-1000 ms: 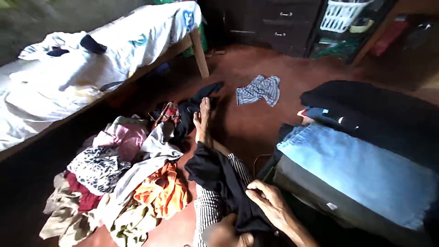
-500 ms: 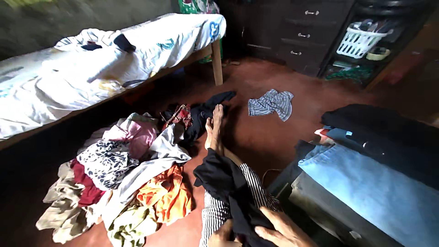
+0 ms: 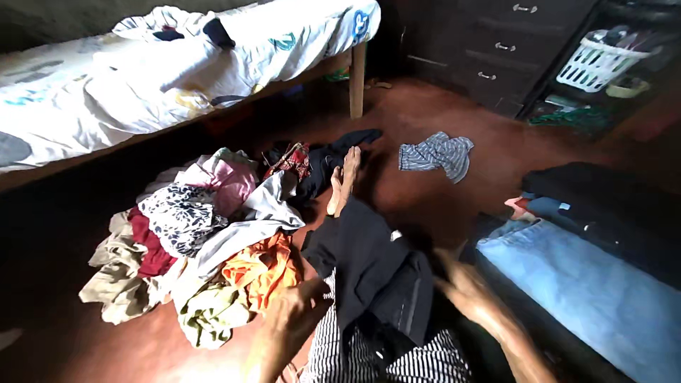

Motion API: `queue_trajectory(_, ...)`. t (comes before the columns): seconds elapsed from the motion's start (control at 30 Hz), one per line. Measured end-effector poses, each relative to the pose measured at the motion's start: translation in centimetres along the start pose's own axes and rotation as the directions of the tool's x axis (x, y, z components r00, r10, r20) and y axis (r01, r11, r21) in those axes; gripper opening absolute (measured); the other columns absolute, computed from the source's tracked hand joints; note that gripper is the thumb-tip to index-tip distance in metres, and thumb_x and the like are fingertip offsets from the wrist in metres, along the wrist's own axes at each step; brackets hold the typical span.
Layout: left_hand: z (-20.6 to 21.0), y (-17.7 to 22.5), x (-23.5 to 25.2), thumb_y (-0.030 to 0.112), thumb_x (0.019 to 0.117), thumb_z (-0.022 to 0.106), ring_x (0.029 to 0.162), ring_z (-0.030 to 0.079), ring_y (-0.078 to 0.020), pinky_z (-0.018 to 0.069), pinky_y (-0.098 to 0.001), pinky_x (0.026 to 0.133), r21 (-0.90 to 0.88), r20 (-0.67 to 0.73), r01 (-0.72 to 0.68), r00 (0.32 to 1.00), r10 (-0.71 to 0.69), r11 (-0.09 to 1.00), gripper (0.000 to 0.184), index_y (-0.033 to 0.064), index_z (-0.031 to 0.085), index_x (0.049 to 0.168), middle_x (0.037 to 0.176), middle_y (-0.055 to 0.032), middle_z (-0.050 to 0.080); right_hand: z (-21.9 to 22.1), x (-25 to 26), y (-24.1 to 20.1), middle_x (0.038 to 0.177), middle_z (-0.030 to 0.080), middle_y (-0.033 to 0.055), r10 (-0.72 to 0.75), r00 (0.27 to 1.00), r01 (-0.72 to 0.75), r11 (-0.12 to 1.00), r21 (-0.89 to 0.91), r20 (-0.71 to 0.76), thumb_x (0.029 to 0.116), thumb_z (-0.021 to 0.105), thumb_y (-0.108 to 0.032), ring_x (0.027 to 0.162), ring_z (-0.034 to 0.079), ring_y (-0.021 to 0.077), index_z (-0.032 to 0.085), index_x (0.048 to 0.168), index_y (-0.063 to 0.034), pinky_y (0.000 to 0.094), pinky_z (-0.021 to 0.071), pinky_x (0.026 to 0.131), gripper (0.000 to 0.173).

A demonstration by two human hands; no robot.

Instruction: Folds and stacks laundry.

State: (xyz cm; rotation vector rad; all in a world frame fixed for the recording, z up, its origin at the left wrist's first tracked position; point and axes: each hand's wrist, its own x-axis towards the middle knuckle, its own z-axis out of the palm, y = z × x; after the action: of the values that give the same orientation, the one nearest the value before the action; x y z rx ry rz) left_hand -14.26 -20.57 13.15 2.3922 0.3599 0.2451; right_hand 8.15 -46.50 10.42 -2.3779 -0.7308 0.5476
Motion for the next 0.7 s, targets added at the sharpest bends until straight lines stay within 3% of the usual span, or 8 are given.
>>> queue_trajectory(0.03, 1.0, -0.5, -0.2, 0.021, 0.0959, 0.065, 0.079, 0.072, -0.0252, 0.0586, -0.0504, 0.075, 0.073, 0.077, 0.054, 0.995, -0.060, 0.996, 0.021, 0.0045, 0.075, 0.104, 0.088, -0.0104, 0.074, 0.8, -0.2, 1.0, 0.138, 0.060, 0.0245, 0.010, 0.994, 0.001, 0.995, -0.097, 0.113, 0.0952, 0.070, -0.027, 0.130, 0.056, 0.0424, 0.046, 0.150, -0.0020, 0.0627, 0.0385, 0.112, 0.064)
queue_trajectory(0.1, 2.7, -1.2, -0.6, 0.021, 0.0962, 0.065, 0.079, 0.072, -0.0272, 0.0584, -0.0515, 0.075, 0.098, 0.089, 0.077, 0.992, -0.086, 0.992, 0.020, 0.0038, 0.075, 0.102, 0.087, -0.0118, 0.074, 1.9, -1.1, 1.7, 0.149, 0.054, 0.0190, 0.008, 0.976, 0.045, 0.970, -0.237, 0.219, 0.0963, 0.069, -0.030, 0.138, 0.049, 0.0386, 0.043, 0.154, -0.0055, 0.0584, 0.0285, 0.119, 0.068)
queue_trajectory(0.23, 4.8, -0.1, 0.4, 0.021, 0.0977, 0.061, 0.080, 0.072, -0.0166, 0.0596, -0.0382, 0.075, -0.006, 0.001, 0.009, 1.000, -0.009, 1.000, 0.021, 0.0065, 0.075, 0.102, 0.089, -0.0062, 0.075, 3.0, -2.9, 1.0, 0.153, 0.049, 0.0186, -0.159, 0.986, 0.169, 0.954, -0.246, 0.058, 0.0923, 0.073, -0.018, 0.140, 0.048, 0.0394, 0.060, 0.140, -0.0048, 0.0644, 0.0270, 0.118, 0.051)
queue_trajectory(0.33, 6.9, 1.0, 2.7, 0.011, 0.0958, 0.060, 0.088, 0.073, -0.0241, 0.0602, -0.0437, 0.077, 0.114, -0.116, -0.054, 0.991, 0.068, 0.992, 0.019, 0.0060, 0.075, 0.106, 0.096, -0.0098, 0.074, 3.8, -3.4, -0.2, 0.145, 0.059, 0.0152, -0.289, 0.953, 0.259, 0.933, -0.248, -0.090, 0.0914, 0.073, -0.016, 0.133, 0.056, 0.0377, 0.073, 0.122, -0.0059, 0.0717, 0.0283, 0.114, 0.033)
queue_trajectory(0.4, 8.7, 1.2, 4.9, 0.002, 0.0917, 0.058, 0.099, 0.071, -0.0288, 0.0598, -0.0445, 0.079, 0.258, -0.166, -0.166, 0.963, 0.213, 0.952, 0.024, 0.0075, 0.075, 0.108, 0.105, -0.0098, 0.074, 4.5, -3.7, -0.6, 0.140, 0.063, 0.0135, -0.309, 0.949, 0.287, 0.930, -0.231, -0.065, 0.0913, 0.071, -0.012, 0.133, 0.057, 0.0358, 0.075, 0.118, -0.0072, 0.0737, 0.0253, 0.114, 0.028)
queue_trajectory(0.5, 11.3, 0.8, 7.7, 0.003, 0.0920, 0.056, 0.122, 0.064, -0.0308, 0.0556, -0.0473, 0.093, 0.258, -0.003, -0.345, 0.934, 0.358, 0.903, 0.032, 0.0108, 0.073, 0.118, 0.126, -0.0076, 0.071, 5.7, -4.6, -0.1, 0.146, 0.059, 0.0127, -0.265, 0.964, 0.266, 0.945, -0.190, 0.035, 0.0910, 0.064, -0.002, 0.138, 0.053, 0.0343, 0.074, 0.123, -0.0098, 0.0738, 0.0244, 0.114, 0.034)
queue_trajectory(0.6, 12.9, 0.8, 8.6, 0.025, 0.0933, 0.068, 0.131, 0.056, -0.0348, 0.0501, -0.0519, 0.101, 0.078, 0.255, -0.290, 0.931, 0.262, 0.954, 0.046, 0.0084, 0.063, 0.136, 0.143, -0.0141, 0.059, 6.0, -5.7, 1.2, 0.156, 0.049, 0.0113, -0.230, 0.970, 0.239, 0.960, -0.145, 0.076, 0.0831, 0.065, 0.003, 0.143, 0.046, 0.0349, 0.070, 0.131, -0.0121, 0.0720, 0.0283, 0.113, 0.051)
queue_trajectory(0.7, 12.9, 0.7, 8.4, 0.026, 0.0923, 0.070, 0.122, 0.062, -0.0353, 0.0537, -0.0530, 0.095, 0.093, 0.250, -0.159, 0.959, 0.132, 0.983, 0.039, 0.0055, 0.067, 0.126, 0.131, -0.0167, 0.065, 5.4, -6.4, 2.2, 0.165, 0.033, 0.0135, -0.183, 0.962, 0.196, 0.980, -0.045, 0.204, 0.0801, 0.077, -0.017, 0.150, 0.034, 0.0357, 0.062, 0.142, -0.0129, 0.0689, 0.0288, 0.115, 0.064)
